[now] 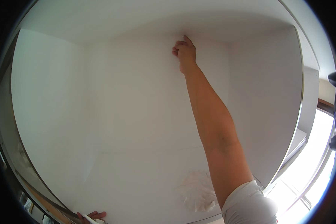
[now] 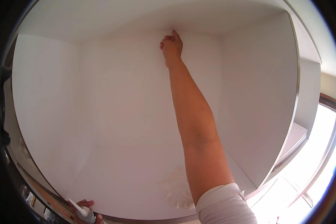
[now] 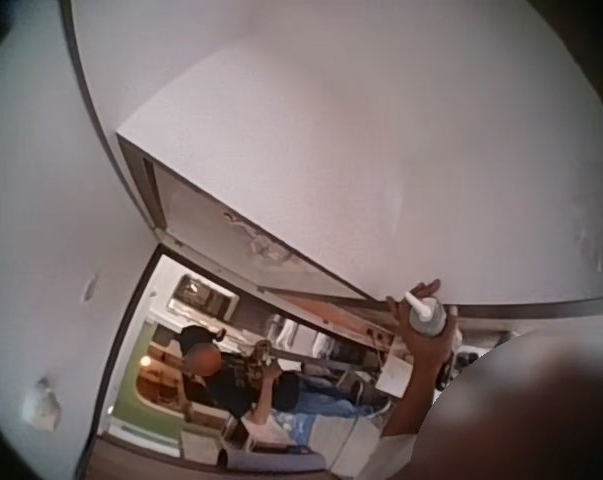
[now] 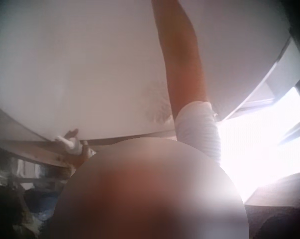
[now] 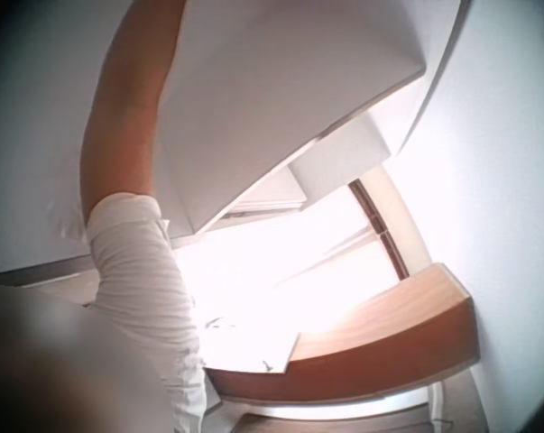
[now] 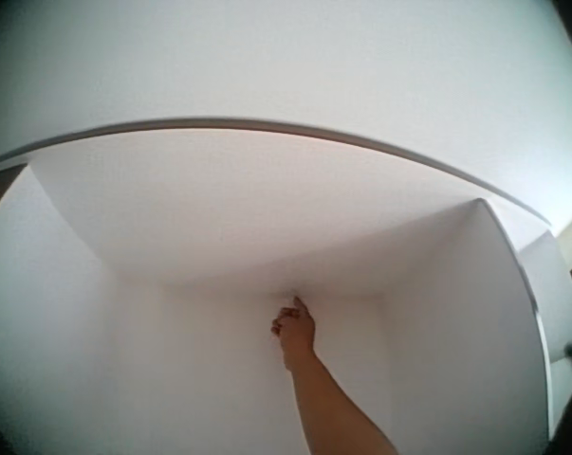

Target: The person applies white sealant from a caulking gun into the corners and seams of a white cabinet interior, then smooths the bead with a finger and wipes excess with a cloth. The person repeats this process across multiple corners and edges of the cabinet.

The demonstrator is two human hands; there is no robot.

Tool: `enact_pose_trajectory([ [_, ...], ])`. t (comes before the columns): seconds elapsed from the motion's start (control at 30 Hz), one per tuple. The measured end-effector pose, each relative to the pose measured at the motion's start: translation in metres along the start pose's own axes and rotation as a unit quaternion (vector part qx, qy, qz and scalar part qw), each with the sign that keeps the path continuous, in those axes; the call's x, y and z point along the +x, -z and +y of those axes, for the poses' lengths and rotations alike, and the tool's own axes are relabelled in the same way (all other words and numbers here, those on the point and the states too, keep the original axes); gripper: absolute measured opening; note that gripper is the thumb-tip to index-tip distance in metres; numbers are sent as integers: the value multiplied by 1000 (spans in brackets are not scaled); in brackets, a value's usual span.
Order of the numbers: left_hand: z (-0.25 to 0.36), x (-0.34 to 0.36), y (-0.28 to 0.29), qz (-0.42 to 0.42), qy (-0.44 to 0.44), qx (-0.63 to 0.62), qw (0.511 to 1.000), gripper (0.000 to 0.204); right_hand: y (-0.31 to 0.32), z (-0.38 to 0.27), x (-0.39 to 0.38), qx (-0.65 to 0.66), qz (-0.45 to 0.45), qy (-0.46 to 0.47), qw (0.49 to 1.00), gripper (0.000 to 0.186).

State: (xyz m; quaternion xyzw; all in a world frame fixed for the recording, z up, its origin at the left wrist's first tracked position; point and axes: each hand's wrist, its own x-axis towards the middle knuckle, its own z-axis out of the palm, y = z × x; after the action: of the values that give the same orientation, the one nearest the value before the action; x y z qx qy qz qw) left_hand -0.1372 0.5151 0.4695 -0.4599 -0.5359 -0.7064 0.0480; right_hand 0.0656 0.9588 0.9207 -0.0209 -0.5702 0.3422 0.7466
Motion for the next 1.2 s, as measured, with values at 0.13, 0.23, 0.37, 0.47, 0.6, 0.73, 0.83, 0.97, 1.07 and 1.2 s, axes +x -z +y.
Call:
enact_pose_trajectory([
  [0.13, 3, 0, 5, -68, -14, 97, 993, 101, -1, 8, 6, -54, 4, 6, 999, 71],
  [0.23, 4, 0, 9, -80, -11, 132, 988, 104, -6, 13, 15, -226, 27, 64, 972, 70],
  [0.37, 2, 2, 9, -75, -41, 151, 985, 106, -16, 12, 20, -432, 66, 113, 892, 70],
  [0.47, 0, 2, 9, -67, -61, 164, 982, 106, -25, 5, 15, -452, 37, 77, 888, 78],
  [0.6, 0, 1, 8, -74, -51, 166, 982, 108, -35, -6, 3, -483, 45, 63, 872, 79],
  [0.73, 0, -1, 6, -41, -52, 127, 990, 107, -41, -10, -3, -503, 51, 59, 861, 79],
  [0.83, 1, 1, 8, -61, -60, 136, 987, 104, -43, -8, -4, -513, 51, 66, 854, 79],
  [0.97, 3, 3, 11, -79, -73, 156, 982, 100, -50, -4, -6, -517, 43, 75, 851, 80],
  [1.07, 3, 5, 10, -65, -100, 140, 983, 98, -58, -2, -7, -521, 33, 69, 850, 81],
  [1.2, 3, 6, 6, -50, -109, 99, 988, 96, -71, 1, -10, -526, 26, 71, 847, 81],
])
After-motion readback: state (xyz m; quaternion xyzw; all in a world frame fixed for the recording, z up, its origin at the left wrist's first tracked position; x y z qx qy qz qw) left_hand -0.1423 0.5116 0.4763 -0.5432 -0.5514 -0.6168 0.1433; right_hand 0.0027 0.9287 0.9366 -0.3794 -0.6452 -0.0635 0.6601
